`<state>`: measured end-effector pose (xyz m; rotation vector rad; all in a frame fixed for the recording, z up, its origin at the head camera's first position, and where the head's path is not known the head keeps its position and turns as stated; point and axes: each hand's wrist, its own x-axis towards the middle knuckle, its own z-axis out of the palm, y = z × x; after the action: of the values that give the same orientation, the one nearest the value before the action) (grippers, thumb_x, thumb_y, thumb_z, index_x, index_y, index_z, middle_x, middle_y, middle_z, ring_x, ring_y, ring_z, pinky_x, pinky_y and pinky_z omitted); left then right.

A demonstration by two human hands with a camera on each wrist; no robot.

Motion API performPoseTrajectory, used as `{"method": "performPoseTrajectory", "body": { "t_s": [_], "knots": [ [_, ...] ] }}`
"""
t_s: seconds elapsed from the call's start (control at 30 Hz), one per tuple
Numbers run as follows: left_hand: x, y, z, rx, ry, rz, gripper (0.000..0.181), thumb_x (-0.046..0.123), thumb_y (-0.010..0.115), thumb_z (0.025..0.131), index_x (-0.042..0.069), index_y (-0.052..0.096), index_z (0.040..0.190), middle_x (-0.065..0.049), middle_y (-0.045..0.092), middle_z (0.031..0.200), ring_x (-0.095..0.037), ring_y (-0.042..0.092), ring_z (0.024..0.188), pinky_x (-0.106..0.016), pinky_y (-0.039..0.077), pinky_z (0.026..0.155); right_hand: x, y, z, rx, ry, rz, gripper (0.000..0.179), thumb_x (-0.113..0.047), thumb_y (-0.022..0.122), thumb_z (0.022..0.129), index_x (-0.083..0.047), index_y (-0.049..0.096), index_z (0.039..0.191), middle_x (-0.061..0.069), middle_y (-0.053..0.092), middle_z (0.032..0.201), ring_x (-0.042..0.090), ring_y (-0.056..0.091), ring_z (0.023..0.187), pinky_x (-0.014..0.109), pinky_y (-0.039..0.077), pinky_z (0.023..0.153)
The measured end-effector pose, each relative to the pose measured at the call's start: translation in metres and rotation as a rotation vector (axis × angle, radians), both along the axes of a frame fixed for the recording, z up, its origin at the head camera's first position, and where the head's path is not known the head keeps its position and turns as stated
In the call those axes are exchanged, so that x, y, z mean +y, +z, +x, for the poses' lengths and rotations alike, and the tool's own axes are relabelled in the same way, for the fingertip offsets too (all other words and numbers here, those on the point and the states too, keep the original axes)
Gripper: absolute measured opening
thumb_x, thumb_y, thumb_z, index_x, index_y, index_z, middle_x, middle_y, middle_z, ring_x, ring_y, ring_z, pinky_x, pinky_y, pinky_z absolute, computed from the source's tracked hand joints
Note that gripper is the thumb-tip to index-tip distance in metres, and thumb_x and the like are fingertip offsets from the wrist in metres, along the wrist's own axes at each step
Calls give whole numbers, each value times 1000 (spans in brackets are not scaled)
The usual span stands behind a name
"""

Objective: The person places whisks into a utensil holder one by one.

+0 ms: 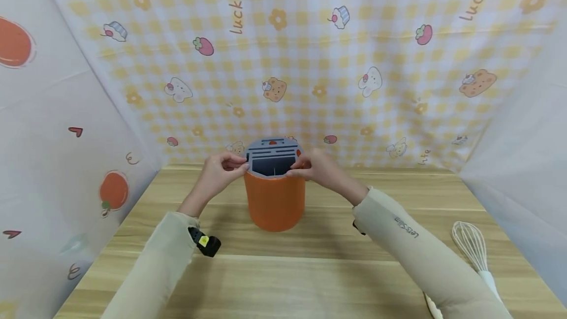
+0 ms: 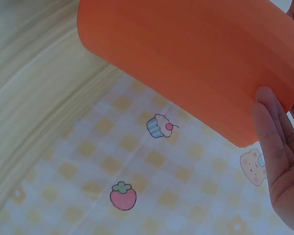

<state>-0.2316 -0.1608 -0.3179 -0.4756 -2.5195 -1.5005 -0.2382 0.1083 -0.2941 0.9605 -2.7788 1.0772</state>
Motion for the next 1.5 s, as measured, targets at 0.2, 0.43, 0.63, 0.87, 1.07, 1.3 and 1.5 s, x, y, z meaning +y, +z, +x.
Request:
{"method": "performPoseTrajectory", "body": {
  "t_s": [0.2, 0.43, 0.63, 0.87, 1.07, 1.3, 1.5],
  "knots": [
    [11, 0, 3, -11, -26, 7, 21, 16, 71, 81, 1, 68, 96, -11, 65, 93, -22, 63, 79, -24, 53, 66, 12, -2, 10, 68, 2, 0, 20, -24, 71, 80, -5, 74, 89, 3, 62, 64, 13, 52, 52, 24, 44, 47],
    [20, -2, 4, -2, -57, 24, 19, 15, 71, 81, 3, 68, 95, -10, 62, 96, -19, 62, 80, -26, 54, 68, 23, -3, 21, 67, -16, -10, 21, -25, 70, 82, -5, 72, 91, -4, 62, 67, 9, 54, 55, 25, 46, 51],
    [28, -3, 5, -15, -91, 55, 21, 15, 71, 80, 2, 67, 96, -11, 63, 96, -21, 63, 81, -26, 54, 68, 31, -6, 30, 78, -35, -21, 22, -26, 70, 81, -6, 73, 88, -4, 63, 69, 7, 53, 57, 25, 46, 51],
    [42, -5, 5, -33, -136, 75, 20, 15, 71, 80, 3, 68, 95, -10, 64, 96, -21, 64, 83, -28, 54, 70, 45, -8, 44, 118, -86, -13, 17, -26, 71, 80, -10, 72, 85, -7, 63, 69, 6, 53, 58, 24, 47, 51],
    [55, 16, 25, -55, -180, 86, 17, 6, 69, 81, -4, 66, 94, -16, 61, 98, -28, 62, 86, -28, 54, 73, 53, -6, 54, 142, -91, -7, 17, -27, 71, 79, -10, 72, 85, -7, 65, 71, 4, 54, 57, 23, 48, 51],
    [63, 28, 42, -67, -182, 61, 17, 1, 68, 80, -7, 65, 94, -19, 64, 95, -31, 62, 86, -32, 54, 75, 61, -7, 62, 111, -87, -3, 19, -27, 71, 80, -9, 72, 87, -7, 64, 73, 3, 54, 58, 23, 48, 53],
    [65, 12, 39, -64, -177, 69, 17, 6, 70, 79, -4, 66, 92, -15, 64, 97, -27, 62, 89, -38, 52, 82, 68, -8, 72, 86, -86, -13, 18, -25, 71, 81, -9, 71, 88, -9, 63, 71, 3, 53, 57, 22, 48, 51]
  ]
}}
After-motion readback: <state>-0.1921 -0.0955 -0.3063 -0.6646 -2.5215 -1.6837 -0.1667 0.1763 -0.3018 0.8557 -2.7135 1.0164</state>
